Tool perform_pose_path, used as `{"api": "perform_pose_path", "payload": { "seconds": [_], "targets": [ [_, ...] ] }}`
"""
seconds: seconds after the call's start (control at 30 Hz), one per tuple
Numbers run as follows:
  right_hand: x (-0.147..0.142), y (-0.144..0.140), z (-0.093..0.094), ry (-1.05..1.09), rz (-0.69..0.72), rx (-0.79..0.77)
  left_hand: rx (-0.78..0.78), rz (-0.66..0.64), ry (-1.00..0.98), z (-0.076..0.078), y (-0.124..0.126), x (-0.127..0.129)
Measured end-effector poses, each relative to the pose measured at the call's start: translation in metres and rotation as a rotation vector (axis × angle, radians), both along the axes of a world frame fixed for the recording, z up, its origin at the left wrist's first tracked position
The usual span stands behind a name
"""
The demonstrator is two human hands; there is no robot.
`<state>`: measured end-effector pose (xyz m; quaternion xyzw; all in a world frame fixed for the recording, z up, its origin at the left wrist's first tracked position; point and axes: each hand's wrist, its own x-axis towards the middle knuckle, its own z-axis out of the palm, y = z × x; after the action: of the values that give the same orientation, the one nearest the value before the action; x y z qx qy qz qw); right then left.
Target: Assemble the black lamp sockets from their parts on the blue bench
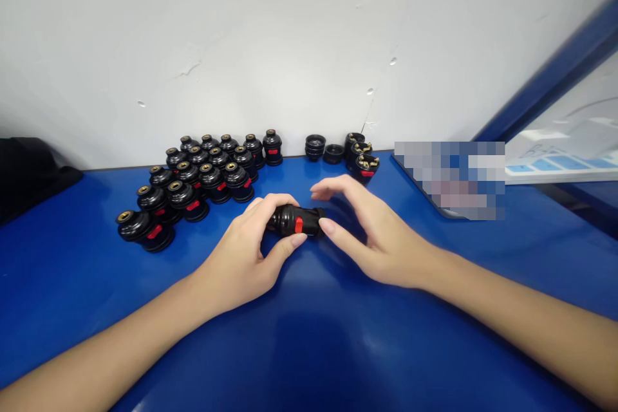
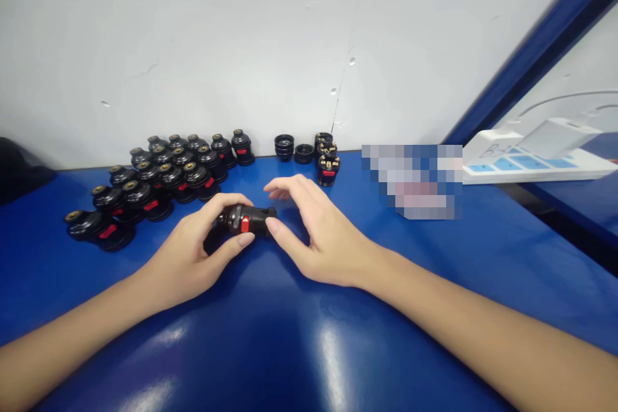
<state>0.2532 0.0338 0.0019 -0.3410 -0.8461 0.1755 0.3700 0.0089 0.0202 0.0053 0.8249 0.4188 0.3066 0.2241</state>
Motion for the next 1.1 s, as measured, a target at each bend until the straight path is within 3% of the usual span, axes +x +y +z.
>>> {"api": "perform_pose_path", "payload": {
  "seconds": [0.13, 0.3, 0.47, 0.6, 0.73, 0.87, 1.0, 1.1],
  "targets": [
    [0.0009, 0.0012, -0.001, -0.037, 0.019, -0.07, -0.019, -0.003, -0.022, -0.0003, 0.0003, -0.0009],
    [0.0002, 0.0003, -0.0036, 0.034, 0.046, 0.017, -0.045, 0.024, -0.023, -0.001, 0.0008, -0.0003],
    [0.0008, 0.0009, -0.0006, -0.017, 0.028, -0.142, -0.045, 0.016, -0.042, -0.0003, 0.0001, -0.0005],
    [0.0028, 0.003, -0.0009, 0.029, 0.062, -0.056, -0.052, 0.015, -0.052, -0.0002, -0.0005, -0.0014],
    [0.0033, 0.0026, -0.0025, 0.014, 0.073, -0.109, -0.068, 0.007, -0.082, -0.0008, -0.0002, -0.0017],
    [0.0024, 0.0011, -0.0027, 0.036, 0.083, -0.025, -0.085, 0.008, -0.081, -0.0008, -0.0004, -0.0016],
    [0.0023, 0.0012, -0.0013, 0.023, 0.054, -0.109, -0.092, 0.011, -0.083, -0.0008, -0.001, -0.0014],
    [0.0029, 0.0014, 0.0001, 0.032, 0.072, -0.066, -0.106, 0.03, -0.087, -0.002, -0.0006, -0.0015]
  ]
}}
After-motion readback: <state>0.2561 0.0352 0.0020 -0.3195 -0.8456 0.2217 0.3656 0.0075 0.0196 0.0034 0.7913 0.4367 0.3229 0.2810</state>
